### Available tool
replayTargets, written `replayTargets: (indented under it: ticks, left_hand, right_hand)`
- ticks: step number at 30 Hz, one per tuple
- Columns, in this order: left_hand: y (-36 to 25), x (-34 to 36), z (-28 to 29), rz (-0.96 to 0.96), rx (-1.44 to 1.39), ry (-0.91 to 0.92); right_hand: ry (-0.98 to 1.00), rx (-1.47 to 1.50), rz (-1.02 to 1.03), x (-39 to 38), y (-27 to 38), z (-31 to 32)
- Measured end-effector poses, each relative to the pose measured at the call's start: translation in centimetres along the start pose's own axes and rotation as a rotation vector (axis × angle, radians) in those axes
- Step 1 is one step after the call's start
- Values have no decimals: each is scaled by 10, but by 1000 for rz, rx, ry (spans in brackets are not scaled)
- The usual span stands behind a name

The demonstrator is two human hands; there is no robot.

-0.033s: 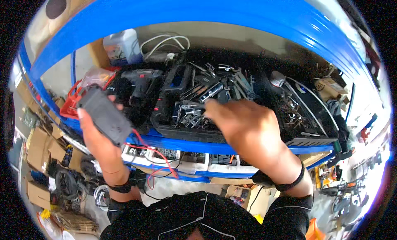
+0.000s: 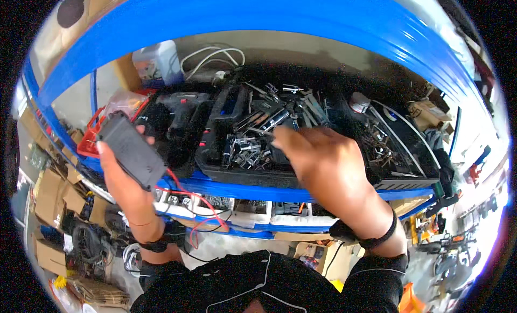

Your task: The person unscrews the back cover of a multimeter using a screwdriver, removes the screw, and then uses the probes of another multimeter to test internal electronic components.

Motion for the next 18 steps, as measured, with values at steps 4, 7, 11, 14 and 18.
replayTargets:
  ticks: [4, 7, 11, 14, 18]
  left_hand:
    - [1, 35, 13, 50, 4, 24]
    - [0, 63, 33, 27, 28, 33]
    - [-2, 93, 56, -23, 1, 43]
    - [-6, 114, 73, -71, 0, 15]
    - [-3, 130, 99, -99, -46, -69]
  right_hand:
    - [130, -36, -35, 0, -16, -12]
    - [144, 40, -5, 5, -17, -17]
    - [331, 129, -103, 7, -24, -29]
    - [336, 225, -188, 15, -19, -20]
    - [131, 157, -358, 13, -13, -13]
Point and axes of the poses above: each hand's wrist, its own x-axis towards the middle knuckle, its own z-axis out of the back of the hand, y = z × x, the point moved 4 cm from there along x, towards the middle knuckle, and after that the axes turned 10 degrees about -y, right-handed, at the moved point
